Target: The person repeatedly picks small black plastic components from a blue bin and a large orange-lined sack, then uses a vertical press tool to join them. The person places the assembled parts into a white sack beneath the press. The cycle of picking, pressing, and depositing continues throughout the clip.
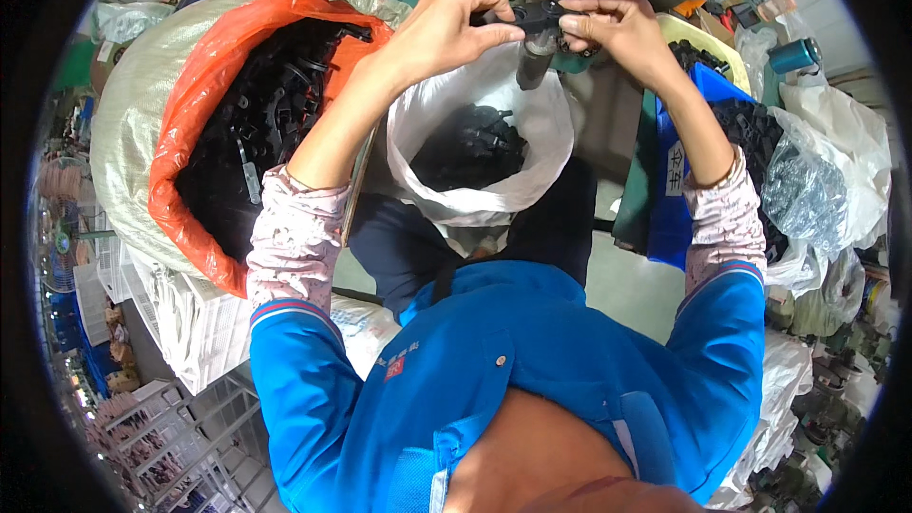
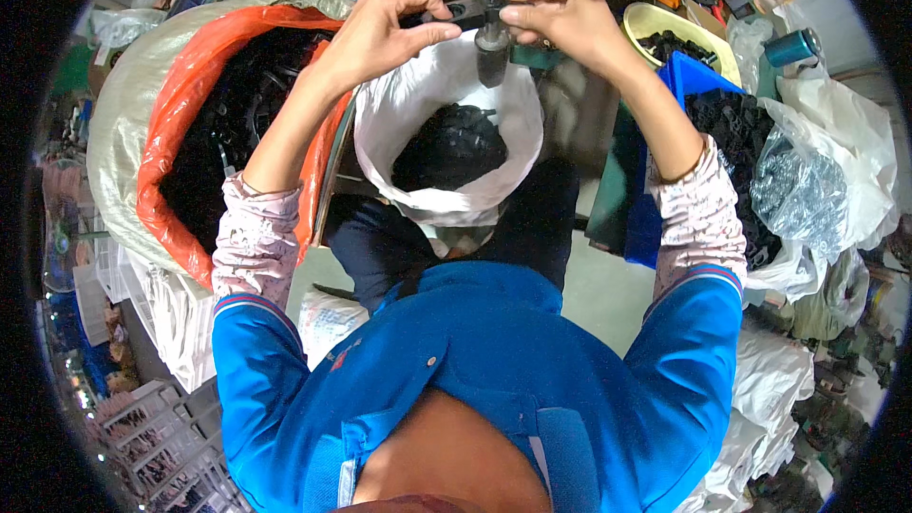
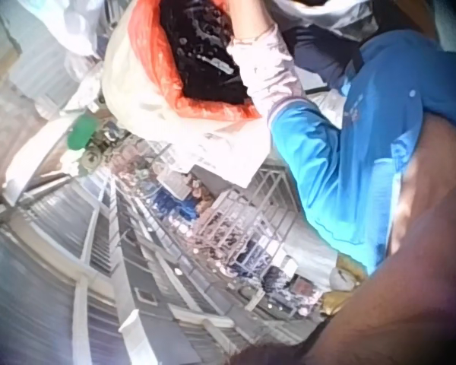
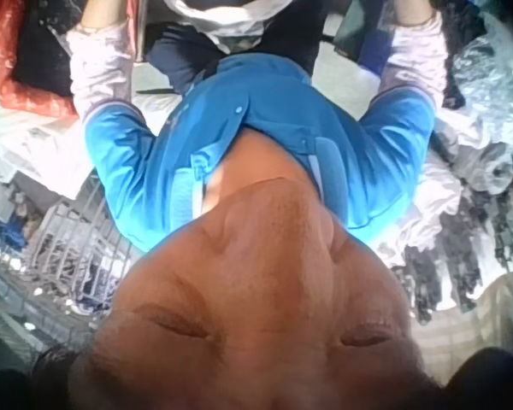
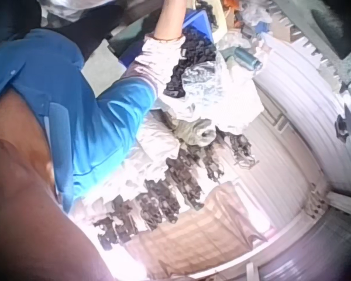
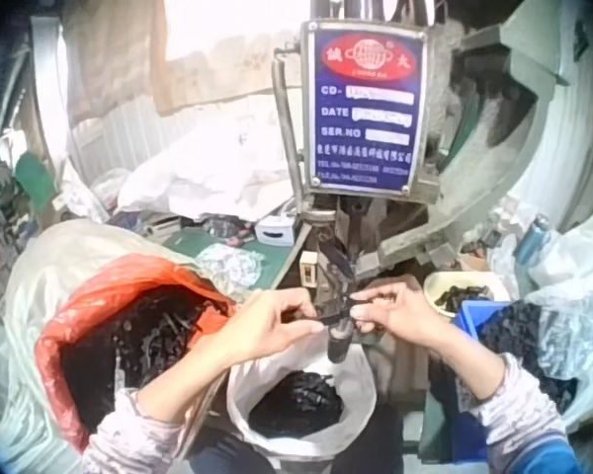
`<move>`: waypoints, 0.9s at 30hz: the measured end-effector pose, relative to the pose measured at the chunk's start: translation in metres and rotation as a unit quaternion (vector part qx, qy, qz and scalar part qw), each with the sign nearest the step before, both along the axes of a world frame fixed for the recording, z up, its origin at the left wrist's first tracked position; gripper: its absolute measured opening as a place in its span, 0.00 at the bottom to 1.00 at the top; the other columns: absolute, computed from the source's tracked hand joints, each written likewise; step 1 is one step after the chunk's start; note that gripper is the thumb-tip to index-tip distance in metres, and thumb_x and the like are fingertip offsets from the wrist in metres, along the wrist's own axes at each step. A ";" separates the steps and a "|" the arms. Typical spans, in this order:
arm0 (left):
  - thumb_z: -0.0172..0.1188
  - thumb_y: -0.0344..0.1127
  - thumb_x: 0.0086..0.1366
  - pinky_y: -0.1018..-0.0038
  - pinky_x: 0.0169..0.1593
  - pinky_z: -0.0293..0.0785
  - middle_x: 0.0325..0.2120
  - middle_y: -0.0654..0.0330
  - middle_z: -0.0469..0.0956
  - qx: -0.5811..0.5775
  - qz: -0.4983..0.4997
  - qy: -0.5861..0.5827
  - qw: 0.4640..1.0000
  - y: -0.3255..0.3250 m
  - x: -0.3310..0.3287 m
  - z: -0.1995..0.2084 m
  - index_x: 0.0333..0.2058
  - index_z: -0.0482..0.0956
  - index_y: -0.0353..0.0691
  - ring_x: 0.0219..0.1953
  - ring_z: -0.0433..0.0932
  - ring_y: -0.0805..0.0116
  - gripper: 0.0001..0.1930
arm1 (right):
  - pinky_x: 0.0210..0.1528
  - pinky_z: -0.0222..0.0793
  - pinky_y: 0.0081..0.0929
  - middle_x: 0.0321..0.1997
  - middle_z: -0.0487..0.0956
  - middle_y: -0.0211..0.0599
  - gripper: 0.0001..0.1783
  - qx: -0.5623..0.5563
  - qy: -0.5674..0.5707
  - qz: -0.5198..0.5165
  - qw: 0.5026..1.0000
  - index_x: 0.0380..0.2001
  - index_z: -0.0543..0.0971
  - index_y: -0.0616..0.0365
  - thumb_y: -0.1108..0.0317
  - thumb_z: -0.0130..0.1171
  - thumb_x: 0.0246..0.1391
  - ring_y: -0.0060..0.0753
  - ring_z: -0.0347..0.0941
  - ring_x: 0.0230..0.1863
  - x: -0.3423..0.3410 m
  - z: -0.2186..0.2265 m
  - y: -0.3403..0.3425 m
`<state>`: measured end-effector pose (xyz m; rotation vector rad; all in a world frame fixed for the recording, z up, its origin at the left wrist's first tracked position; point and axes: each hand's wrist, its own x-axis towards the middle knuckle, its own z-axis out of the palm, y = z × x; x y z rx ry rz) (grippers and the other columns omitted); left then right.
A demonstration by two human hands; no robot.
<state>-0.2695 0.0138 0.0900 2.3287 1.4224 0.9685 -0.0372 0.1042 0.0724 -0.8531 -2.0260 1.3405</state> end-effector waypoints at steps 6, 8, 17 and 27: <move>0.64 0.37 0.59 0.78 0.27 0.65 0.19 0.65 0.73 -0.072 -0.018 -0.028 0.997 0.005 -0.001 0.001 0.29 0.76 0.35 0.22 0.68 0.80 0.10 | 0.44 0.74 0.31 0.43 0.80 0.46 0.18 0.173 -0.142 -0.098 0.970 0.44 0.79 0.57 0.63 0.57 0.50 0.41 0.78 0.43 0.003 -0.075 0.082; 0.64 0.37 0.58 0.78 0.28 0.66 0.20 0.65 0.74 -0.062 -0.017 -0.016 0.998 0.007 0.000 -0.003 0.29 0.76 0.35 0.23 0.69 0.80 0.11 | 0.48 0.72 0.33 0.43 0.79 0.47 0.21 0.236 -0.285 -0.168 0.914 0.45 0.79 0.52 0.65 0.58 0.43 0.47 0.76 0.46 -0.003 -0.106 0.088; 0.64 0.38 0.58 0.77 0.27 0.66 0.20 0.64 0.74 -0.059 -0.014 -0.012 0.998 0.003 -0.005 0.002 0.29 0.75 0.36 0.22 0.69 0.80 0.11 | 0.50 0.70 0.38 0.44 0.78 0.46 0.23 0.200 -0.298 -0.270 0.894 0.43 0.78 0.49 0.65 0.60 0.37 0.50 0.73 0.48 -0.026 -0.119 0.071; 0.64 0.42 0.55 0.65 0.35 0.73 0.33 0.59 0.80 0.191 0.099 0.039 0.976 -0.014 0.014 -0.031 0.33 0.76 0.44 0.35 0.79 0.59 0.11 | 0.47 0.72 0.35 0.42 0.80 0.46 0.18 0.314 -0.197 -0.304 0.878 0.41 0.80 0.51 0.66 0.56 0.43 0.45 0.77 0.43 -0.005 -0.159 0.105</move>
